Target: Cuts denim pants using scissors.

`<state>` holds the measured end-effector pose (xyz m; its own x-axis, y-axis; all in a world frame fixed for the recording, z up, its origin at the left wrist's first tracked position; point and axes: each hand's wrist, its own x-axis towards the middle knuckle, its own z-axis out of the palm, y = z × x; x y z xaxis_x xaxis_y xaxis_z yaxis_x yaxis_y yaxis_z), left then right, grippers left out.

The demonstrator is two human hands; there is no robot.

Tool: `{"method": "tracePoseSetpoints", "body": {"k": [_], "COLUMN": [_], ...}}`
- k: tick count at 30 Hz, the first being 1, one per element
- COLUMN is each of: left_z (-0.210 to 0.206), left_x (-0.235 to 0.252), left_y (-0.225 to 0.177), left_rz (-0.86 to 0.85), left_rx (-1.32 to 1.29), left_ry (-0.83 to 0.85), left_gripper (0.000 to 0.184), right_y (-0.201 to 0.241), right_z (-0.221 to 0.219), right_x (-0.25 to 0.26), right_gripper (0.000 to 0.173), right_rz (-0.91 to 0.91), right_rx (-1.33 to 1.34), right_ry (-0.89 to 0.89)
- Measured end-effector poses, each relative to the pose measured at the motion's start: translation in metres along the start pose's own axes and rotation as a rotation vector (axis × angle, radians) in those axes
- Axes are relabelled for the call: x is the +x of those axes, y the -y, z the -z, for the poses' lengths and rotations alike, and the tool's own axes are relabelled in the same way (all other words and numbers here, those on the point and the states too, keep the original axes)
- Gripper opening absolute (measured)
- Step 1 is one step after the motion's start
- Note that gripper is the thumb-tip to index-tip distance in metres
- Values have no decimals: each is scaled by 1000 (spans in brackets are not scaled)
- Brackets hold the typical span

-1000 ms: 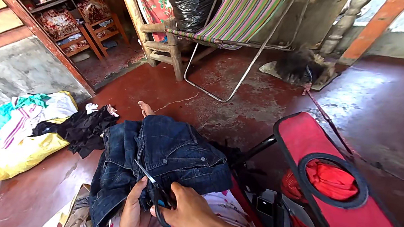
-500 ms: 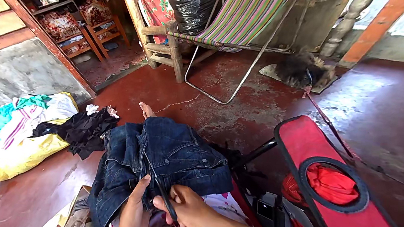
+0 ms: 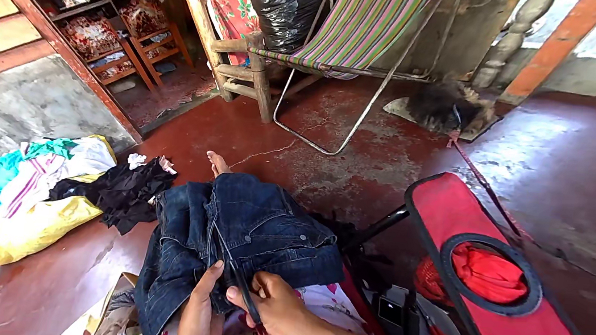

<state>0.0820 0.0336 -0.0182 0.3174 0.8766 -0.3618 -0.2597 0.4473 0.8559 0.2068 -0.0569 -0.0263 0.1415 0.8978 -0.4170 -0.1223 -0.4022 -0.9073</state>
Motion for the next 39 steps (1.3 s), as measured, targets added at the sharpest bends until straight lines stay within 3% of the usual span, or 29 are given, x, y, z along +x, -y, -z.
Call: {"method": "tracePoseSetpoints", "body": {"k": [4,7,11,16,21,26,30,33,39], "left_z": [-2,-2,1,3,-1,-2,2,7,-1], "left_x": [-2,-5,-10,-10,-9,-10,-13,-12,-12], "left_y": [0,-1,-2,0,3,2,3,6,5], "left_rz": [31,38,53,47,39,50,30,27,36], "left_rx": [-23,-20,7,-9,-23,-17,11,5,-18], "left_ry": [3,34,68,57,56,37,82,100,66], "left_gripper": [24,22,24,22,21,24,27,28,23], "right_y": [2,10,16,4,-8,2,12,7,-1], "right_z": [2,5,5,0,-4,2,3,1,1], "right_x": [-6,-8,-5,3,6,-1,1,6,7], "right_gripper": [44,51,58,68,54,49,57,62,50], "right_rz": [-41,-101,-140,-11,106,-25,-125,-102,-20], "right_rx": [148,179,84,-83,-89,76,57,20,14], "right_ry": [65,144,146,52,-97,22,82,66,11]}}
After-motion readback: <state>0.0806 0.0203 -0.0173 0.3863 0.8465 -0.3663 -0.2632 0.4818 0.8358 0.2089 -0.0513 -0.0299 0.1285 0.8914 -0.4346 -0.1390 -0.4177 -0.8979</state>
